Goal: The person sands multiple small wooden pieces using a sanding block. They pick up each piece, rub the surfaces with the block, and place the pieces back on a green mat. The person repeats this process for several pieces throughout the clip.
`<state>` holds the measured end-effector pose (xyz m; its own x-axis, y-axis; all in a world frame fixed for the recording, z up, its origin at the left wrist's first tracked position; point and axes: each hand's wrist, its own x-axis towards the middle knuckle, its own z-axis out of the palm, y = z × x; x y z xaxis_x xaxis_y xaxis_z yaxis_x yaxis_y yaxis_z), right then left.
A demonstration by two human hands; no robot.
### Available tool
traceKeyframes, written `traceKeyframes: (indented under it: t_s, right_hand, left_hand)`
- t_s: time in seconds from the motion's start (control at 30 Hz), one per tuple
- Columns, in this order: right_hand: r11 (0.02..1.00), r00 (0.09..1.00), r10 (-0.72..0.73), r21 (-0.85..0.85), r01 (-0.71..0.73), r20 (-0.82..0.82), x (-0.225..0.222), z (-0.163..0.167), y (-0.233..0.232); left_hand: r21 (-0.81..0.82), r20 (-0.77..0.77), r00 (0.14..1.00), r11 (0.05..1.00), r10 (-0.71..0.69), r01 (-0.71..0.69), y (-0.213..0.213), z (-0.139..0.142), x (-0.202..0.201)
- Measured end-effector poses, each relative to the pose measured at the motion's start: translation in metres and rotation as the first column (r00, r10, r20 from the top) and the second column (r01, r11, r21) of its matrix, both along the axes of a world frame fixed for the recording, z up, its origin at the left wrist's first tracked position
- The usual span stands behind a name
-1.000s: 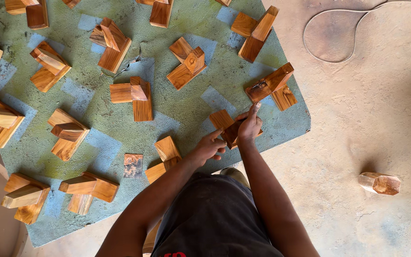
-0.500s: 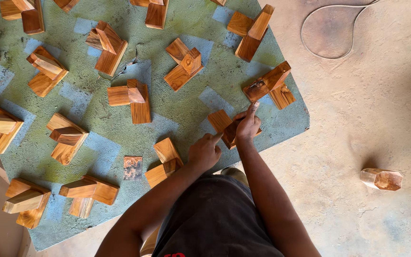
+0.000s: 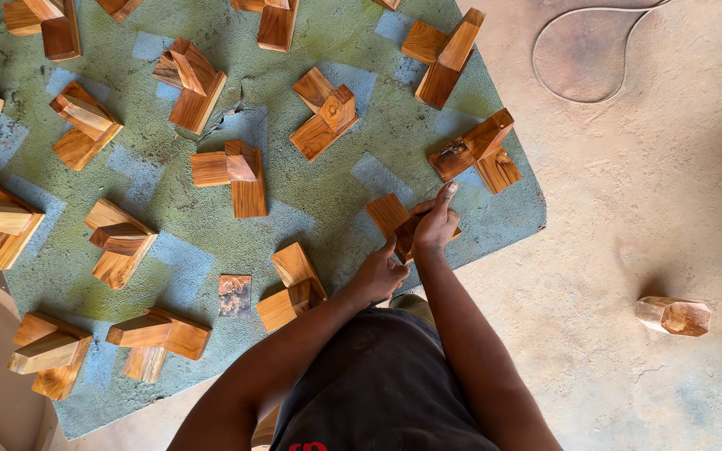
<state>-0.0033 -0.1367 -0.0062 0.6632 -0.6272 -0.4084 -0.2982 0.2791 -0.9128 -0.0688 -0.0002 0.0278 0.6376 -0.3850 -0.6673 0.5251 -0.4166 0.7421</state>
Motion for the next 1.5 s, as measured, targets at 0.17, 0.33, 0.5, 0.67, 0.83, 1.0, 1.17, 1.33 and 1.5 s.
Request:
traceKeyframes:
  t_s: [0.17, 0.33, 0.5, 0.67, 0.83, 1.0, 1.17, 1.33, 1.5]
  right_hand:
    - [1.0, 1.0, -0.006, 0.015, 0.006, 0.009, 0.001, 0.001, -0.001]
    - [0.999, 1.0, -0.012, 0.043, 0.011, 0.026, 0.002, 0.001, -0.001]
    - [0.993, 0.999, -0.05, 0.105, 0.05, -0.001, 0.011, 0.008, -0.007]
    - [0.904, 0.961, -0.262, 0.325, 0.277, -0.091, 0.013, 0.024, -0.028]
    - [0.962, 0.975, -0.185, 0.181, 0.206, -0.125, 0.033, 0.027, -0.023]
    - [0.958, 0.941, 0.288, 0.053, -0.283, -0.176, 0.04, 0.033, -0.017]
    - [0.778, 0.841, 0.5, -0.32, -0.54, -0.205, 0.018, 0.036, -0.008]
    - [0.641, 0.67, 0.742, -0.271, -0.718, -0.018, 0.021, 0.029, -0.021]
    - [0.757, 0.76, 0.649, -0.091, -0.648, -0.012, 0.02, 0.03, -0.033]
  left_hand:
    - [0.001, -0.044, 0.996, 0.997, -0.071, 0.071, -0.004, 0.021, -0.006]
    - [-0.062, -0.066, 0.987, 0.988, -0.147, 0.142, -0.003, 0.02, -0.015]
    - [-0.191, -0.046, 0.992, 0.976, -0.118, 0.107, 0.009, 0.012, -0.017]
    - [-0.345, -0.008, 0.97, 0.909, 0.244, -0.232, 0.039, 0.007, -0.01]
    - [-0.343, 0.001, 0.937, 0.881, 0.349, -0.327, 0.044, -0.001, -0.008]
    - [-0.333, -0.024, 0.94, 0.884, 0.341, -0.329, 0.04, -0.004, -0.006]
    - [-0.333, -0.04, 0.885, 0.829, 0.464, -0.449, 0.049, -0.002, -0.003]
    - [-0.315, -0.081, 0.853, 0.799, 0.516, -0.513, 0.056, -0.003, -0.001]
    - [-0.322, -0.062, 0.851, 0.797, 0.521, -0.511, 0.055, -0.001, -0.001]
